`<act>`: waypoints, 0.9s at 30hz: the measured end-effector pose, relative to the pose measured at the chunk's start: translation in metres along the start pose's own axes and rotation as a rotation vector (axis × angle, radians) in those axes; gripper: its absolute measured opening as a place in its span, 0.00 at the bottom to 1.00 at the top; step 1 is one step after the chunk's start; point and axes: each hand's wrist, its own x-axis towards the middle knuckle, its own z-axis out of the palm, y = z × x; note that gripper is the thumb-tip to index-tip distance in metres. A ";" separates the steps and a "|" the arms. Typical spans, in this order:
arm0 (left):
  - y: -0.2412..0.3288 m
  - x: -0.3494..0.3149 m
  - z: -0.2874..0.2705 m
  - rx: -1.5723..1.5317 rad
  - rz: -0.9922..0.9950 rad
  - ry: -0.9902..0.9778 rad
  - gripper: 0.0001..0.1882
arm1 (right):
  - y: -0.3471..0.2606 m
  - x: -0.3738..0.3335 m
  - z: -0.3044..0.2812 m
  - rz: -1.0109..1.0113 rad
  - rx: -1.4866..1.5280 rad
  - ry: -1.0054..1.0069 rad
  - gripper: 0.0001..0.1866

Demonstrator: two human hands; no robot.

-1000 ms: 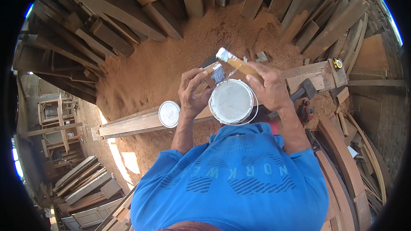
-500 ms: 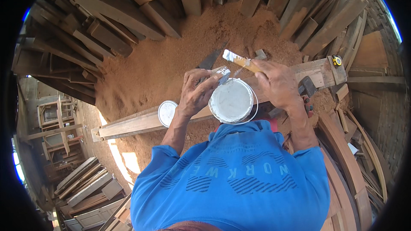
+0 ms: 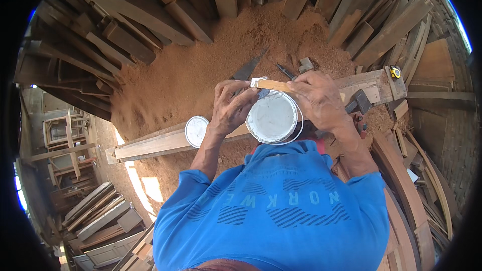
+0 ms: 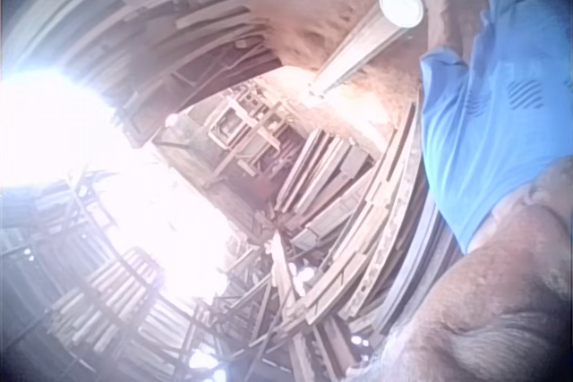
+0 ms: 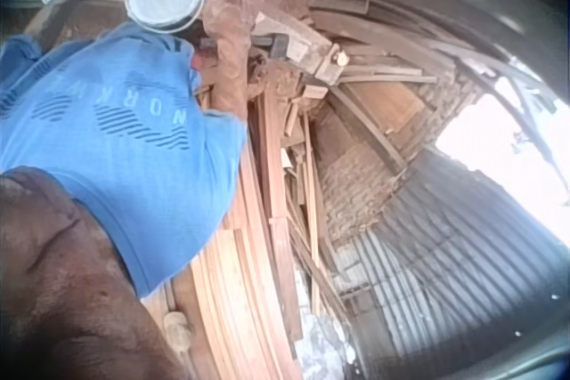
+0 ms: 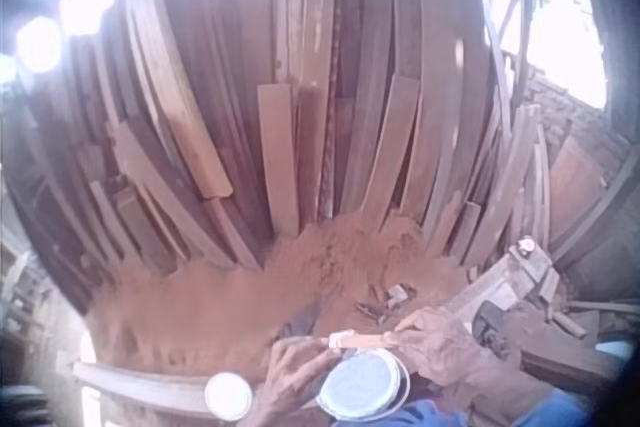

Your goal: The person walks through a cluttered workshop carrying a bucket and a saw, then applies glue to a small wooden piece and attaches it to a larger plank using a hammer. The person then uses a hand saw to cut the plank.

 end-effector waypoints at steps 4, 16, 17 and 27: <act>-0.001 -0.006 -0.003 0.023 -0.006 -0.033 0.23 | 0.004 0.003 0.003 0.009 -0.159 0.026 0.16; -0.004 -0.012 -0.003 -0.029 -0.101 0.066 0.31 | 0.022 -0.006 -0.017 0.229 -0.140 -0.262 0.16; -0.008 -0.015 -0.002 -0.077 -0.148 0.094 0.32 | 0.021 -0.007 -0.018 0.279 -0.227 -0.337 0.17; -0.025 -0.073 0.054 -0.774 -0.893 0.470 0.32 | 0.009 -0.001 0.171 0.475 -0.275 -0.974 0.16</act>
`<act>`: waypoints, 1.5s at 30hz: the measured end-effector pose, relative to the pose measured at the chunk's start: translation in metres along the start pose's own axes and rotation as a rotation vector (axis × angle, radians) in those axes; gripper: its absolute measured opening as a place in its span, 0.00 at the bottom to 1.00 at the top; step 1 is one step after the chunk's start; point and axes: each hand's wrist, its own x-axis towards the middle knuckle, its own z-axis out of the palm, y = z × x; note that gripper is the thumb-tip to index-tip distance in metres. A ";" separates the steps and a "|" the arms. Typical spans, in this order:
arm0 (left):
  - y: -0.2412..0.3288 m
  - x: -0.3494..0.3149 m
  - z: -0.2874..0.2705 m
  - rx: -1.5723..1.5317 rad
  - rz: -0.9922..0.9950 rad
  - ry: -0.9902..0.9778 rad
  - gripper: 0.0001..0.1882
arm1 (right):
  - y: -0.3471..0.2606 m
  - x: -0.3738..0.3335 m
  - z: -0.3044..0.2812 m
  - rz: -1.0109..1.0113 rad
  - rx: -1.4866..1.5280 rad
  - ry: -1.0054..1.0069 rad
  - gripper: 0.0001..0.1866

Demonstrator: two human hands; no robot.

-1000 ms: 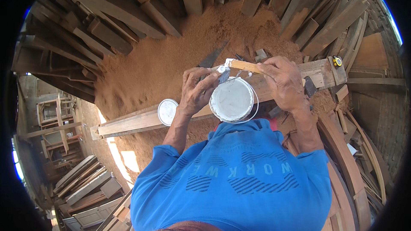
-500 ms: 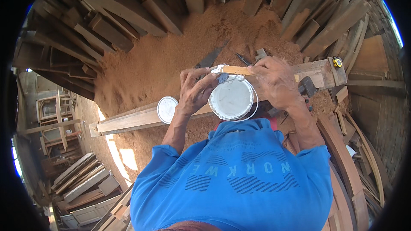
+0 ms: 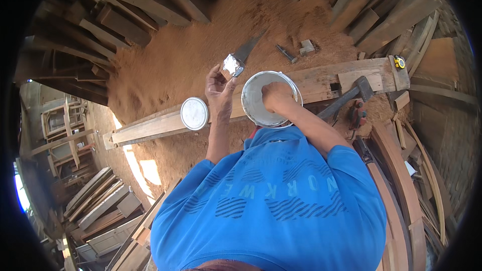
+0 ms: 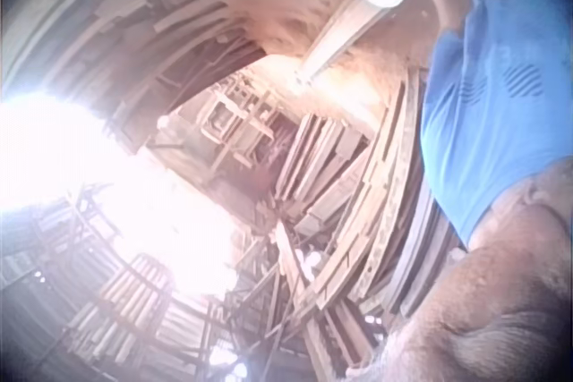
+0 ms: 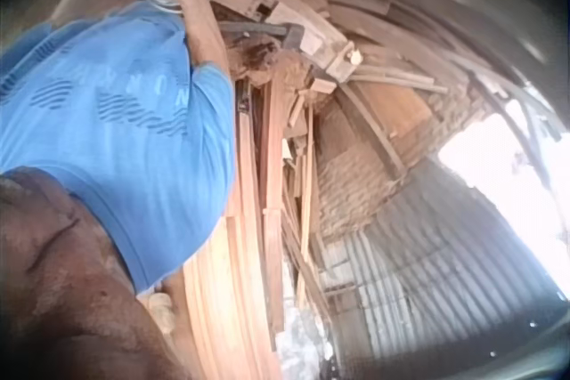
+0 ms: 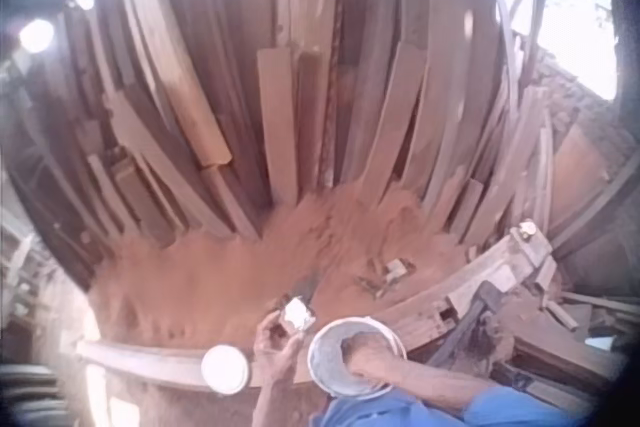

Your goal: The person walks through a cluttered workshop carrying a bucket and a saw, then applies glue to a small wooden piece and attaches it to a larger plank using a hammer. The person then uses a hand saw to cut the plank.

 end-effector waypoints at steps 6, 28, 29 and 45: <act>-0.016 -0.012 0.001 -0.142 -0.101 -0.003 0.30 | 0.002 0.049 0.032 0.019 0.086 0.075 0.16; -0.036 -0.006 0.039 -0.237 -0.216 -0.110 0.30 | 0.017 0.006 -0.004 -0.082 0.068 0.047 0.14; -0.037 -0.007 0.042 -0.230 -0.212 -0.109 0.30 | 0.022 -0.007 -0.011 -0.044 0.071 0.015 0.14; -0.028 0.001 0.056 -0.130 -0.220 -0.143 0.33 | 0.236 -0.150 0.040 0.387 0.754 0.430 0.14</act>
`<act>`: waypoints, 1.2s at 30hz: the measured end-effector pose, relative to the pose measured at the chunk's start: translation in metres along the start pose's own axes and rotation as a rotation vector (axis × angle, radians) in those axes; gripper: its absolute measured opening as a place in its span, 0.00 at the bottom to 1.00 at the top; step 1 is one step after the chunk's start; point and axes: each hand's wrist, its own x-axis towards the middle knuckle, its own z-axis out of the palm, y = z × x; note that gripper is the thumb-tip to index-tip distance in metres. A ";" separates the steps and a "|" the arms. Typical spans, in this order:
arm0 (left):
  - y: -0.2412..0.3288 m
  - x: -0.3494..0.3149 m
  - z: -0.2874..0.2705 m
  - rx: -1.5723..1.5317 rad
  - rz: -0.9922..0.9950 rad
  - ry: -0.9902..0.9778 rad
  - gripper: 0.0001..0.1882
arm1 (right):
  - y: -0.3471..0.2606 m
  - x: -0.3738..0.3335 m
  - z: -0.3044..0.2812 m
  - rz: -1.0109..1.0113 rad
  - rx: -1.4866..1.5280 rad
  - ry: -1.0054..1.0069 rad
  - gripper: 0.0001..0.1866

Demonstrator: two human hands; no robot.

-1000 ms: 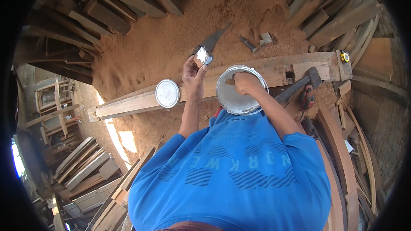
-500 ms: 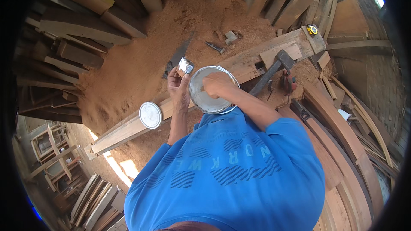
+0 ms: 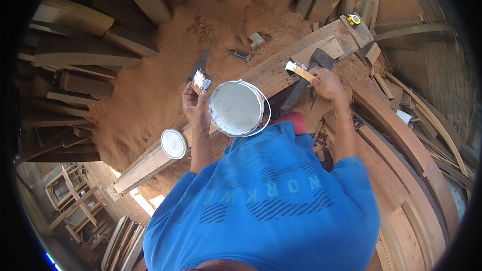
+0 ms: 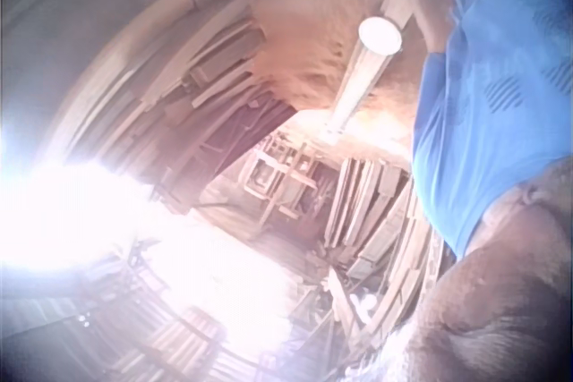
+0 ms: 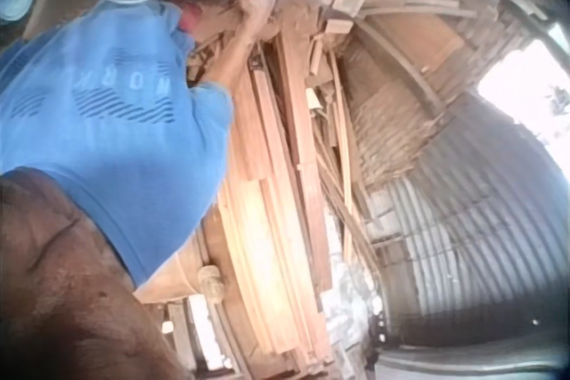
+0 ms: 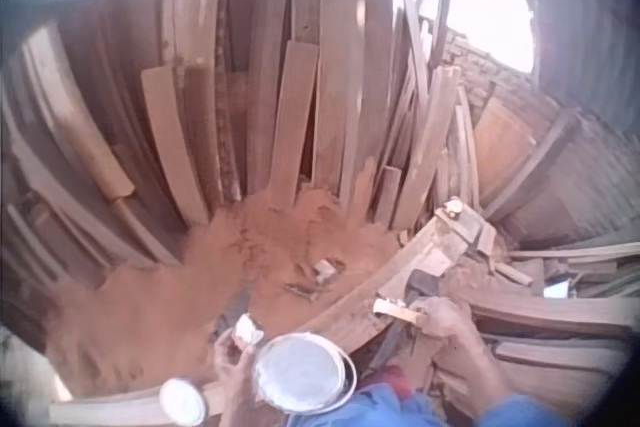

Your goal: The person walks through a cluttered workshop carrying a bucket and a saw, then applies glue to a small wooden piece and attaches it to a larger plank using a hammer. The person then uses a hand saw to cut the plank.

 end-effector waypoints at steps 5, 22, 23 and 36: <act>-0.006 -0.003 0.000 0.074 -0.003 0.016 0.31 | 0.003 0.026 0.020 0.227 -0.328 0.059 0.17; -0.011 0.006 0.011 0.163 -0.003 0.030 0.32 | 0.018 0.043 0.034 0.190 -0.380 -0.044 0.10; -0.011 0.005 0.011 0.167 -0.005 0.033 0.31 | 0.021 0.048 0.032 0.192 -0.357 -0.030 0.11; -0.013 0.005 0.006 0.178 0.004 0.071 0.30 | 0.041 0.072 0.007 0.146 -0.258 -0.041 0.13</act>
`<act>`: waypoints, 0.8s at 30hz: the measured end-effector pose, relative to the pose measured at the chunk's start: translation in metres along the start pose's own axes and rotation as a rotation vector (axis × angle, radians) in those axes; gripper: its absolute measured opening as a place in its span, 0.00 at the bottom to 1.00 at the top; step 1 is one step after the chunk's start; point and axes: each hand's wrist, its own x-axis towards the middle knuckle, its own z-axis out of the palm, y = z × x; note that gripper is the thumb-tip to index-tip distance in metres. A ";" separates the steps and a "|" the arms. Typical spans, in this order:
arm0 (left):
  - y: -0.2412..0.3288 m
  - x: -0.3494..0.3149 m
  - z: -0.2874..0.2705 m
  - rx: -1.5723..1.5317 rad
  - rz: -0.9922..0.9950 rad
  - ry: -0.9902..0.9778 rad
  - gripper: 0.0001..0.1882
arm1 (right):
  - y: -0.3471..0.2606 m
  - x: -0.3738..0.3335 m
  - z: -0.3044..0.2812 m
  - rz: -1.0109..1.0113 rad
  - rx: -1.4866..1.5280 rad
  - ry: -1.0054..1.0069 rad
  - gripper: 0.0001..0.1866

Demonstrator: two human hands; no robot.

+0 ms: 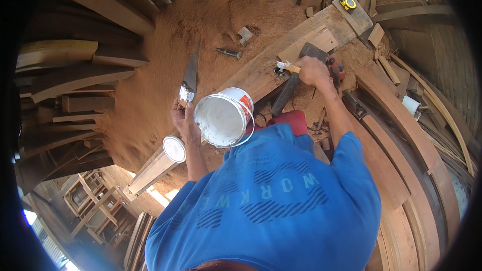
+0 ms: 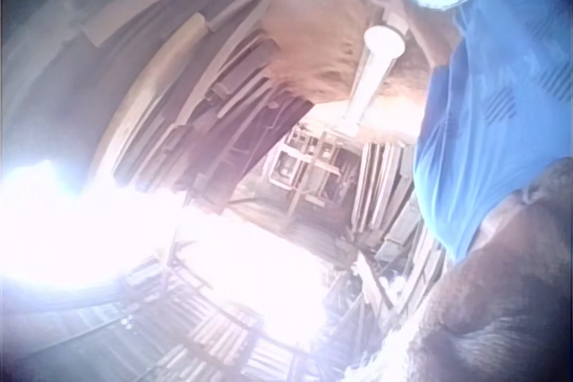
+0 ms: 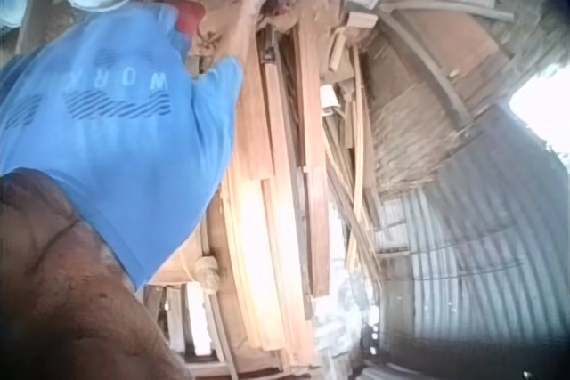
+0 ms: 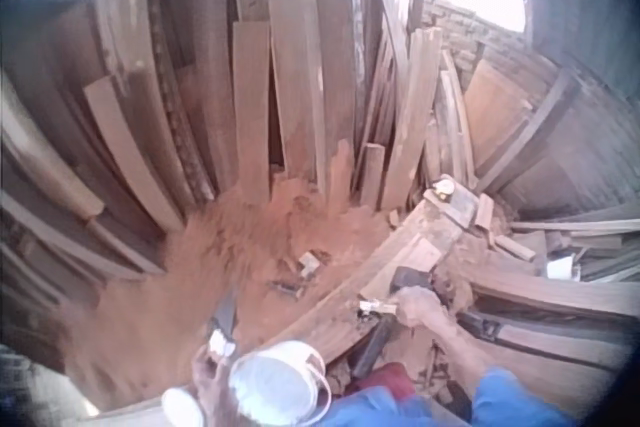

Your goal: The person walks through a cluttered workshop carrying a bucket and a saw, then applies glue to a small wooden piece and attaches it to a larger plank using a hammer. The person then uses a hand saw to cut the plank.

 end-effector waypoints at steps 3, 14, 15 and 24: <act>0.001 -0.001 0.002 -0.014 0.006 0.015 0.31 | -0.012 -0.002 -0.014 0.000 -0.161 -0.042 0.12; 0.007 -0.008 0.004 -0.062 0.000 0.050 0.30 | -0.085 0.023 0.017 -0.125 -0.691 -0.224 0.15; 0.009 -0.009 0.005 -0.053 -0.013 0.049 0.30 | -0.089 0.024 0.010 -0.117 -0.720 -0.245 0.16; 0.003 -0.009 0.002 -0.130 -0.007 0.076 0.28 | -0.090 0.026 0.015 -0.114 -0.704 -0.218 0.15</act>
